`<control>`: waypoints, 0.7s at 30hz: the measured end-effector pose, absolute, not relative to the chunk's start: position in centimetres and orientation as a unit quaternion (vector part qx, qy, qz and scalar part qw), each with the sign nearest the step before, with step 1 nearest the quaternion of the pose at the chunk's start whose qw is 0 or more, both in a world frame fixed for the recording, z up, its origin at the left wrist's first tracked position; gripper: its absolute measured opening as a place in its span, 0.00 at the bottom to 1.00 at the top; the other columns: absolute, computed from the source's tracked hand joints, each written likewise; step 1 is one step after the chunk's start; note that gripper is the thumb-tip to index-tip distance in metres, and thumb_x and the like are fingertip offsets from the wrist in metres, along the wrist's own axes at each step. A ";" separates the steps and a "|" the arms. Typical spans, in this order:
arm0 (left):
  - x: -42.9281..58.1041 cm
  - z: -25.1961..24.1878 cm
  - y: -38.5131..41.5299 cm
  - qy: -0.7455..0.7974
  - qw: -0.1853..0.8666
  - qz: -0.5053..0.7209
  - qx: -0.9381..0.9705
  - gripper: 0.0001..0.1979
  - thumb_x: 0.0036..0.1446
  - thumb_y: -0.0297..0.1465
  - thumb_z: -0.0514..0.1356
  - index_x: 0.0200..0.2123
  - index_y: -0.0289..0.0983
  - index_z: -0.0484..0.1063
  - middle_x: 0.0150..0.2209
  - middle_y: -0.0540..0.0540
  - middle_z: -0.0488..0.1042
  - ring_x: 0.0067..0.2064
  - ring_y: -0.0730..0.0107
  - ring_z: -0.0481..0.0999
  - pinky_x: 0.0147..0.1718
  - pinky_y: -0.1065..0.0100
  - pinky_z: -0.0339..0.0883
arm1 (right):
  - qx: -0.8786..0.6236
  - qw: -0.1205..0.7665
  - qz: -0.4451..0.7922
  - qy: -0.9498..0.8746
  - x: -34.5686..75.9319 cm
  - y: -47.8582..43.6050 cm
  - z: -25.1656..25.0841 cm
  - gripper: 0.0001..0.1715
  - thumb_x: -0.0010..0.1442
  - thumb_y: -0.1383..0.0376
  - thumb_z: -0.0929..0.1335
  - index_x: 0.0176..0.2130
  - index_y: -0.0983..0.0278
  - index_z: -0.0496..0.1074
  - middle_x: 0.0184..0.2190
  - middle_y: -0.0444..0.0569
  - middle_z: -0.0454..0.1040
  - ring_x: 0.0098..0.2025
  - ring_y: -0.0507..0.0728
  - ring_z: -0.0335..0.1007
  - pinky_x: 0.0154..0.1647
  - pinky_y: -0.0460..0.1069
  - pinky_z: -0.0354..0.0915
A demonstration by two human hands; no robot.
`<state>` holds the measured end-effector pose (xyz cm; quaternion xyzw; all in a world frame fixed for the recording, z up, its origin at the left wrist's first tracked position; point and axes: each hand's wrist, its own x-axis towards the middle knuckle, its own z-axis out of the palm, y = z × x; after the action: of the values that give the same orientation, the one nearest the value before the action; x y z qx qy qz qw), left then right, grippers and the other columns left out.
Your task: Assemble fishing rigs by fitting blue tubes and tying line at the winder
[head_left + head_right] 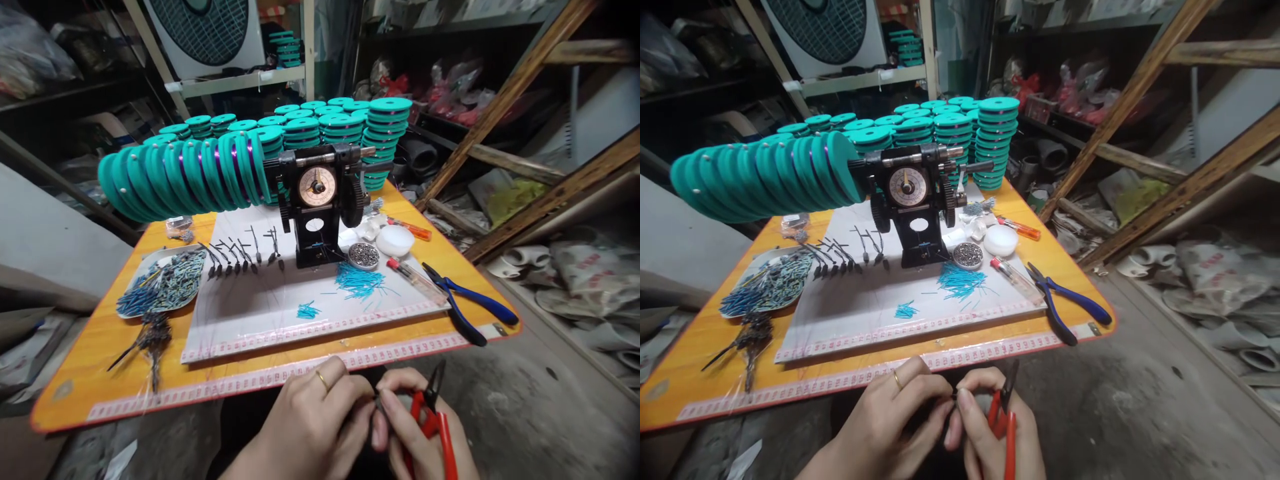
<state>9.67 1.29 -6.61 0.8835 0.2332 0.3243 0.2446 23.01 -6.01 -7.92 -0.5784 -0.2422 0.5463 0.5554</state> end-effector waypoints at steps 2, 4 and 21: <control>9.9 -6.6 1.7 0.233 0.238 0.317 0.888 0.05 0.60 0.23 0.57 0.40 0.37 0.68 0.31 0.48 0.68 0.28 0.75 0.67 0.26 0.73 0.61 | -0.579 0.548 0.543 -0.264 23.5 -5.9 -8.4 0.26 0.58 0.45 0.68 0.38 0.65 0.63 0.19 0.44 0.71 0.09 0.41 0.55 0.11 0.34 0.43; 10.2 -6.6 2.1 0.238 0.230 0.324 0.886 0.05 0.61 0.24 0.58 0.40 0.37 0.70 0.28 0.49 0.65 0.27 0.75 0.66 0.24 0.73 0.59 | -0.588 0.548 0.530 -0.270 24.1 -5.9 -9.0 0.25 0.59 0.46 0.67 0.38 0.65 0.63 0.20 0.45 0.72 0.09 0.41 0.55 0.11 0.34 0.44; 13.9 -7.3 2.6 0.351 0.140 0.281 0.882 0.05 0.59 0.25 0.57 0.32 0.39 0.70 0.30 0.50 0.68 0.30 0.70 0.69 0.27 0.69 0.58 | -0.643 0.455 -0.075 -0.612 28.6 -7.2 -10.1 0.16 0.59 0.74 0.70 0.47 0.63 0.71 0.35 0.45 0.81 0.27 0.49 0.77 0.33 0.41 0.70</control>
<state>13.94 2.63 -7.29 0.8821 0.3512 0.2810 0.1402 28.57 -7.23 -10.07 -0.6432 -0.6115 -0.0753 0.4545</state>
